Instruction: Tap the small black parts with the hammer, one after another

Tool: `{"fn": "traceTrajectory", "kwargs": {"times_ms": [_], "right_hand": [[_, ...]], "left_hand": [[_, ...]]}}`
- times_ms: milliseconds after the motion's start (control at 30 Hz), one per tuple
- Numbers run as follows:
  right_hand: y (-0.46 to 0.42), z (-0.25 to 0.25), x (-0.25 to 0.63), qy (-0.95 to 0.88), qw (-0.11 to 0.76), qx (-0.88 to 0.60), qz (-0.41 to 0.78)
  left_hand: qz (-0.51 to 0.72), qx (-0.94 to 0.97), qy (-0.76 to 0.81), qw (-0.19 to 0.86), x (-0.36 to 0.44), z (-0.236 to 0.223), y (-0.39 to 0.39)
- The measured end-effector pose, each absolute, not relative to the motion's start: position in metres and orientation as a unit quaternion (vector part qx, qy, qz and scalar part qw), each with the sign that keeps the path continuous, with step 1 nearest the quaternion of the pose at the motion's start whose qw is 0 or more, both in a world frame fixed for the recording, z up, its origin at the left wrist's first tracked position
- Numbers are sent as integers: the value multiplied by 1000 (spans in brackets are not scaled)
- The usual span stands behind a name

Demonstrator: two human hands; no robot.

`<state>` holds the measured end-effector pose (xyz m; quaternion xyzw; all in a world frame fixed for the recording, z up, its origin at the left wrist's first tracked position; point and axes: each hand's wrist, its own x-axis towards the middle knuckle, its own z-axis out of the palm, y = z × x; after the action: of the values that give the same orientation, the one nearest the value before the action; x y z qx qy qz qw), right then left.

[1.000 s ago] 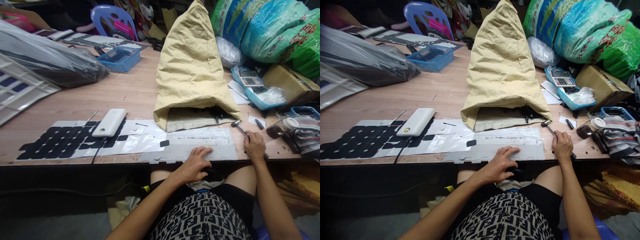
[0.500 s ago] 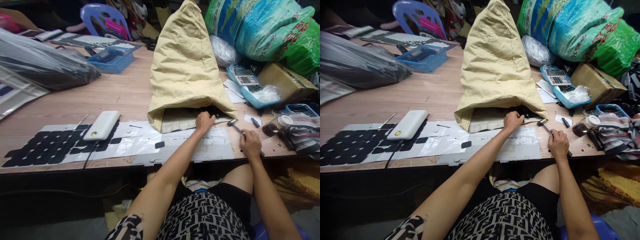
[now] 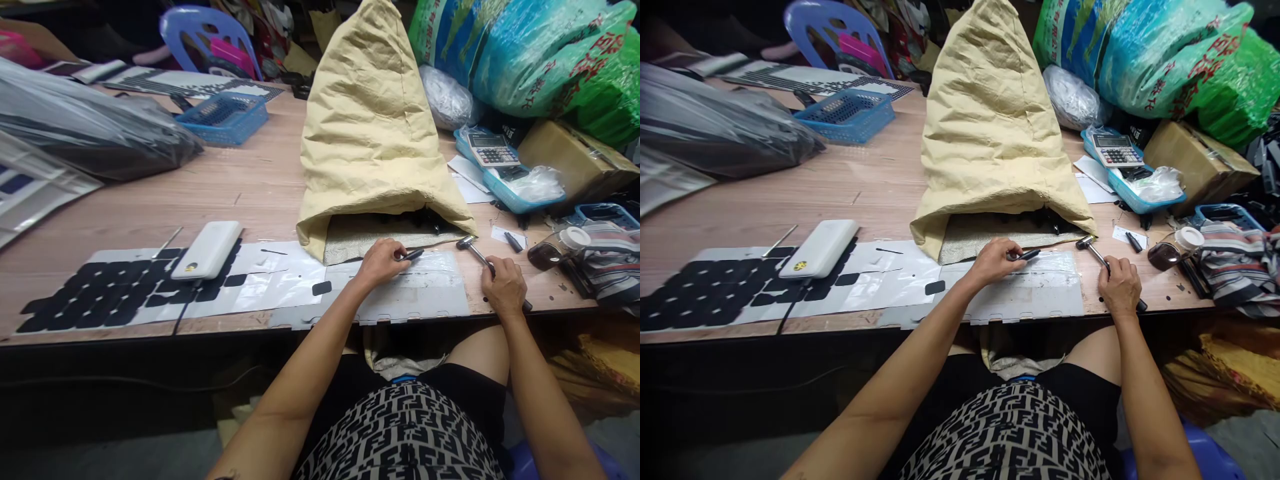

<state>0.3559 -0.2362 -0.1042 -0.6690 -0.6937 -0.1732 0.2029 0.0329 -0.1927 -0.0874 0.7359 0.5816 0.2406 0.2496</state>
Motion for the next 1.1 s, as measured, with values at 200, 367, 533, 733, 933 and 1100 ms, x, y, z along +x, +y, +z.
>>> {"fn": "traceTrajectory", "kwargs": {"times_ms": [200, 367, 533, 733, 933, 1100], "right_hand": [[-236, -104, 355, -691, 206, -669, -178], [-234, -104, 358, -694, 211, -667, -170], [-238, -96, 355, -703, 260, -654, -101], [-266, -76, 302, -729, 379, -561, 104], [-279, -69, 262, -779, 365, -484, 162], [-277, -70, 260, -786, 313, -510, 152]], "left_hand": [[268, 756, 538, 259, 21, -108, -205], [280, 762, 536, 234, 25, -116, -202], [275, 765, 529, 243, 22, -115, -202], [284, 753, 530, 267, 21, -117, -199], [289, 744, 535, 276, 22, -120, -197], [283, 742, 539, 281, 21, -119, -196]]}}
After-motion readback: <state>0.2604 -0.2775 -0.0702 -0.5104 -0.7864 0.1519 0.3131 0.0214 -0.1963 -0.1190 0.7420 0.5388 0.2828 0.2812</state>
